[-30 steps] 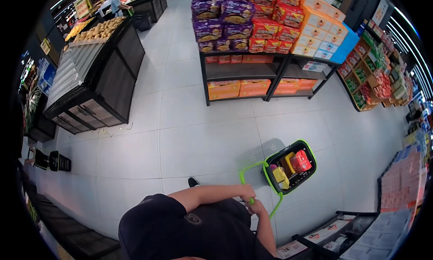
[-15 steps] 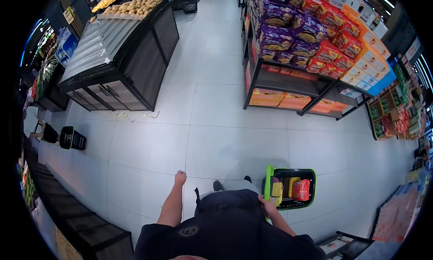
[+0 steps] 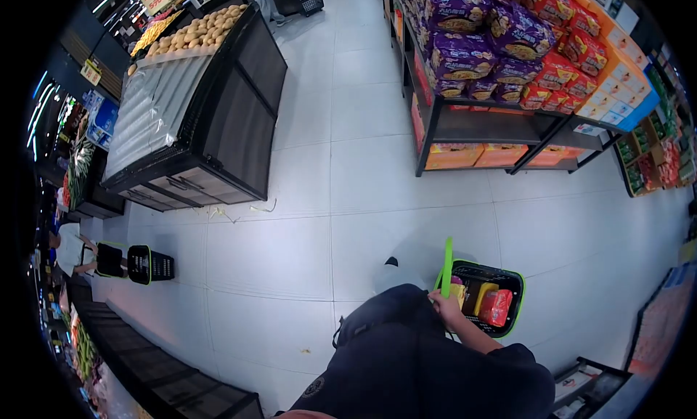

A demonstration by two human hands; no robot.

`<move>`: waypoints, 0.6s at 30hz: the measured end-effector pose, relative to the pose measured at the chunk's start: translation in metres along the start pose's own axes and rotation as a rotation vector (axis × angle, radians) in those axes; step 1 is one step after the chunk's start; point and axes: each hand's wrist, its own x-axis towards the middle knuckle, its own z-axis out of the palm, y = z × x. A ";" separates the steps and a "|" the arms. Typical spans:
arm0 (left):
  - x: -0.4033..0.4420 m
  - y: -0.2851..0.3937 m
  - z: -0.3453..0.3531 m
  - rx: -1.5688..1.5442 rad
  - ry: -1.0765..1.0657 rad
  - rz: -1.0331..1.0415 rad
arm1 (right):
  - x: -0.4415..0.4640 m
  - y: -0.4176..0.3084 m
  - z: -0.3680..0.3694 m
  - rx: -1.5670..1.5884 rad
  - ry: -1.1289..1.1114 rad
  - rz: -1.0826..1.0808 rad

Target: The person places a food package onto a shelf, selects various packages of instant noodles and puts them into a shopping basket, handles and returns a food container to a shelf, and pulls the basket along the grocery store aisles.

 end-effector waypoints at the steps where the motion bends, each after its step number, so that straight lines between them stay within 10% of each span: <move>1: 0.013 0.011 -0.014 -0.015 0.010 0.007 | 0.006 -0.007 0.005 0.032 0.014 0.001; 6: 0.071 0.050 -0.155 -0.030 0.040 0.082 | 0.033 -0.064 0.019 0.107 0.046 0.044; 8: 0.102 0.059 -0.225 -0.604 0.112 -0.392 | 0.040 -0.058 0.013 0.140 0.064 0.045; 18: 0.298 0.310 -0.438 0.076 -0.016 -0.292 | 0.021 -0.075 0.067 0.211 0.269 0.041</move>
